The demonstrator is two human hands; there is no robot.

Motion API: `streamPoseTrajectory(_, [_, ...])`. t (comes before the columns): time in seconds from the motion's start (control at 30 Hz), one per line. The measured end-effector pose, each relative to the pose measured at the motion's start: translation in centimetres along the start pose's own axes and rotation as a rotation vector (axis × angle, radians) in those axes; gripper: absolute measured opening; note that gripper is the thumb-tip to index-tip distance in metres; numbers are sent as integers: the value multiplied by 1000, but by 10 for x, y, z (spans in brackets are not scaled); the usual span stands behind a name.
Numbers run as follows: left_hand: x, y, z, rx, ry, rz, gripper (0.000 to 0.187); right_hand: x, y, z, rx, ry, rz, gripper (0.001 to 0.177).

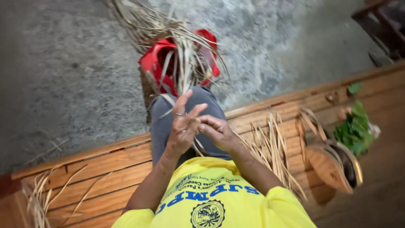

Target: Weave natural fibers to create a basket or bag

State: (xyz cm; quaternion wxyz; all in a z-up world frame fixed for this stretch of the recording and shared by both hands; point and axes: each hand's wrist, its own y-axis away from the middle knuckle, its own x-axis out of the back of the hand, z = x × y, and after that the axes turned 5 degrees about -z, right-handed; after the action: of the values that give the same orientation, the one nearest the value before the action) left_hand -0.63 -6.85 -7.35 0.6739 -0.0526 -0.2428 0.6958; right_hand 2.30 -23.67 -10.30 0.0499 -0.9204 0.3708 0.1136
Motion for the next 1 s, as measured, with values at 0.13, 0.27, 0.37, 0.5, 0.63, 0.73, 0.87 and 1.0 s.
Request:
streamPoseTrajectory(0.13, [27, 15, -15, 34, -224, 177, 38, 10, -20, -8, 5, 299, -13, 25])
streamPoseTrajectory(0.27, [49, 3, 4, -147, -878, 4, 32, 12, -41, -38, 146, 675, -108, 21])
streamPoseTrajectory(0.37, [48, 16, -15, -103, -950, -172, 30, 18, -51, -46, 198, 779, -234, 21])
streamPoseTrajectory(0.5, [65, 3, 2, 123, -719, -235, 18, 6, -58, -81, 293, 958, -332, 31])
streamPoseTrajectory(0.63, [50, 13, -7, 609, 622, -194, 24, 10, -62, -82, 546, 1214, -342, 23])
streamPoseTrajectory(0.73, [30, 25, -22, 611, 953, 46, 23, 40, -65, -38, 601, 1255, -248, 23])
streamPoseTrajectory(0.87, [92, 44, -38, 67, 440, 191, 16, 91, -69, 13, 564, 1286, 39, 32])
streamPoseTrajectory(1.0, [173, 74, -18, -630, -408, 237, 9, 158, -69, 17, 463, 1301, 229, 33])
